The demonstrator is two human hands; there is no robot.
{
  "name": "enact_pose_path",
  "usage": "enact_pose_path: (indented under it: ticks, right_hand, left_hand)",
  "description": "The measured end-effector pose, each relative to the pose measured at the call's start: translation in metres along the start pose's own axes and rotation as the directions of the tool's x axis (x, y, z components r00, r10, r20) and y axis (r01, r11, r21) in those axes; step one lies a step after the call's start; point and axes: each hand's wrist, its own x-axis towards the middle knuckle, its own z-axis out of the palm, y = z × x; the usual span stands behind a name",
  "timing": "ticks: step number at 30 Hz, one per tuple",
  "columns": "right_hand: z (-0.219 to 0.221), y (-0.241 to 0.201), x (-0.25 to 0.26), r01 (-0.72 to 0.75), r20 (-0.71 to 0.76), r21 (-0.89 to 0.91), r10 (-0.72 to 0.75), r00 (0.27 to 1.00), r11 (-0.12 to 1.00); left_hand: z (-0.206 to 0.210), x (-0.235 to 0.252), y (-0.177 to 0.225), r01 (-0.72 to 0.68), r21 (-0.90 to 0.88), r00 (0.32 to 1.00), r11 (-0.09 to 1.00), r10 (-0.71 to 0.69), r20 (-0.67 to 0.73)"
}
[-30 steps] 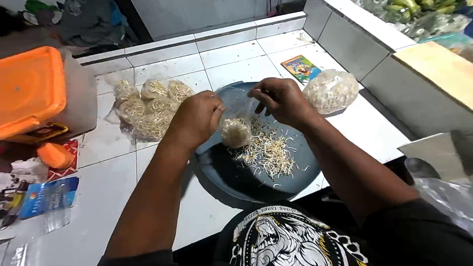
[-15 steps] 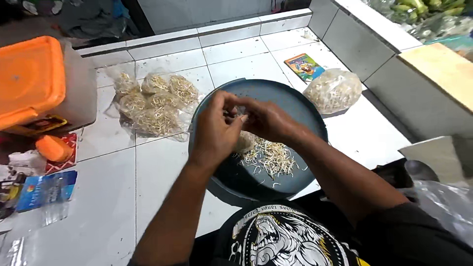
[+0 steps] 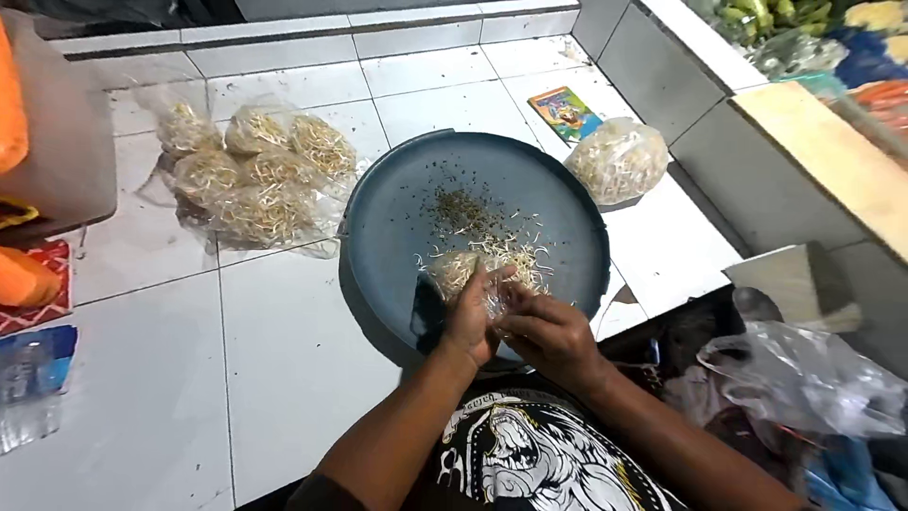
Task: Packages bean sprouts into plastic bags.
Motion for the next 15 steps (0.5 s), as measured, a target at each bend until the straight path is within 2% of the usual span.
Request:
enact_pose_path:
  ticks: [2,4,7,9,12,14,15]
  right_hand:
    - [0.011,0.0,-0.009,-0.09,-0.116,-0.004,0.089,0.989,0.996]
    - [0.017,0.0,-0.013,-0.19,-0.178,-0.015,0.184,0.967,0.982]
    - [0.018,0.0,-0.01,-0.315,-0.143,-0.088,0.301,0.943,0.945]
    - [0.014,0.0,-0.005,-0.379,-0.092,-0.139,0.369,0.925,0.915]
    - [0.0,0.003,0.004,-0.472,0.024,-0.13,0.479,0.878,0.872]
    - [-0.007,0.01,0.006,-0.569,0.116,0.029,0.562,0.819,0.822]
    - [-0.008,0.014,0.005,-0.626,0.166,0.196,0.604,0.78,0.755]
  left_hand:
    - [0.002,0.006,-0.004,-0.035,-0.015,0.994,0.999,0.033,-0.102]
    - [0.002,0.009,-0.007,-0.059,0.014,0.988,0.998,0.061,-0.144]
    - [0.002,0.007,-0.006,-0.135,0.139,0.975,0.981,0.156,-0.159]
    - [0.003,0.002,-0.003,-0.247,0.207,0.96,0.947,0.268,-0.083]
    - [-0.001,-0.003,0.006,-0.349,0.169,0.937,0.922,0.345,0.05]
    - [-0.013,0.001,0.015,-0.334,0.122,0.938,0.934,0.318,0.138]
    - [-0.019,0.005,0.016,-0.32,0.126,0.941,0.939,0.3,0.156]
